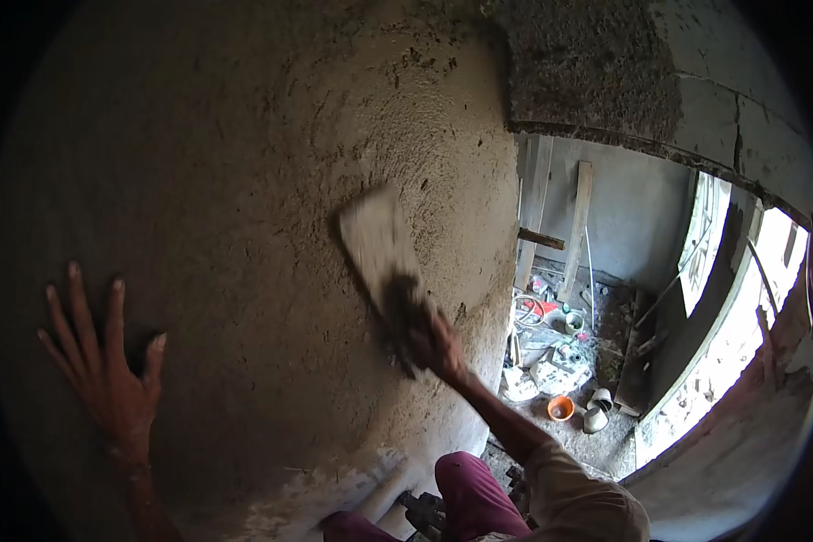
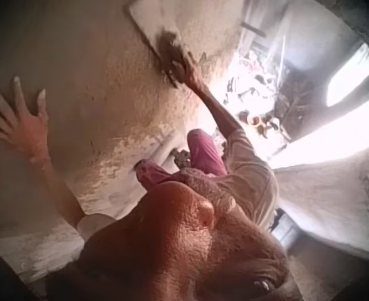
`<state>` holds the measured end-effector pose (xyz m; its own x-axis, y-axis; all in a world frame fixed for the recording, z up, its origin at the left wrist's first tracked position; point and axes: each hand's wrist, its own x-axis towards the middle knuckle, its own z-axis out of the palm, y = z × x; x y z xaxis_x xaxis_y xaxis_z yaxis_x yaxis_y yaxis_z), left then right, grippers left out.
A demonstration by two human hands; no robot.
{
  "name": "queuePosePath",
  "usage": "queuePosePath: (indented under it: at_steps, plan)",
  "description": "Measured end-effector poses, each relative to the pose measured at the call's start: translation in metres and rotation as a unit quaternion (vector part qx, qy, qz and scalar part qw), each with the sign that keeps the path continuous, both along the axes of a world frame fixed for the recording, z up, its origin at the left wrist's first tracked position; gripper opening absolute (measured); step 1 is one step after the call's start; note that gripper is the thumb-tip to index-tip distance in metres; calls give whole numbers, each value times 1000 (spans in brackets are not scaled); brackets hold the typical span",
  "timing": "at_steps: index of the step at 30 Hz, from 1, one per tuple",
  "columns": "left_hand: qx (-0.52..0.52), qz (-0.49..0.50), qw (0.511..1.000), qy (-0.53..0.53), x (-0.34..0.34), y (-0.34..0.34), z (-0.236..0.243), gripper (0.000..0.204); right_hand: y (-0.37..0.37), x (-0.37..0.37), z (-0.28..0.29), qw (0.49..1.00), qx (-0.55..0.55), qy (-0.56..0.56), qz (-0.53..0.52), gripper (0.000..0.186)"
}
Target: The person uses a wooden float to smooth fresh plaster on a wall, repeatedly moving the tool in circular and vertical motions over the surface before stepping down from a wooden scaffold.
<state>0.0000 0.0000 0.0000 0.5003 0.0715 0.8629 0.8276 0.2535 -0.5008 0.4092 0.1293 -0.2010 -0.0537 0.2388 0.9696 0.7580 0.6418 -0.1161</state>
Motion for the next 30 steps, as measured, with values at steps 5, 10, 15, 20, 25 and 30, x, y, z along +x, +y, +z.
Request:
queuePosePath:
  at_steps: [5, 10, 15, 20, 25, 30]
  plan:
    - [-42, 8, 999, -27, -12, -10, -10, 61, -7, -27, 208, 997, -17, 73, -8, 53]
    - [-13, 2, 1000, 0, -21, -5, -1, 60, -5, -10, 380, 995, 42, 81, -45, 64]
    - [-17, -2, 1000, -4, -20, 1, -5, 61, 14, 0, 303, 995, 60, 69, -47, 63]
    - [-7, 23, 1000, -8, -22, -4, -2, 60, -11, -26, 58, 989, -79, 128, -11, 58]
    - [-16, 37, 999, -12, -11, -2, -5, 60, -12, -6, -117, 978, -126, 163, -19, 52]
    - [-4, 41, 999, 8, -9, -2, -1, 62, -4, 5, -12, 979, -109, 172, -27, 53]
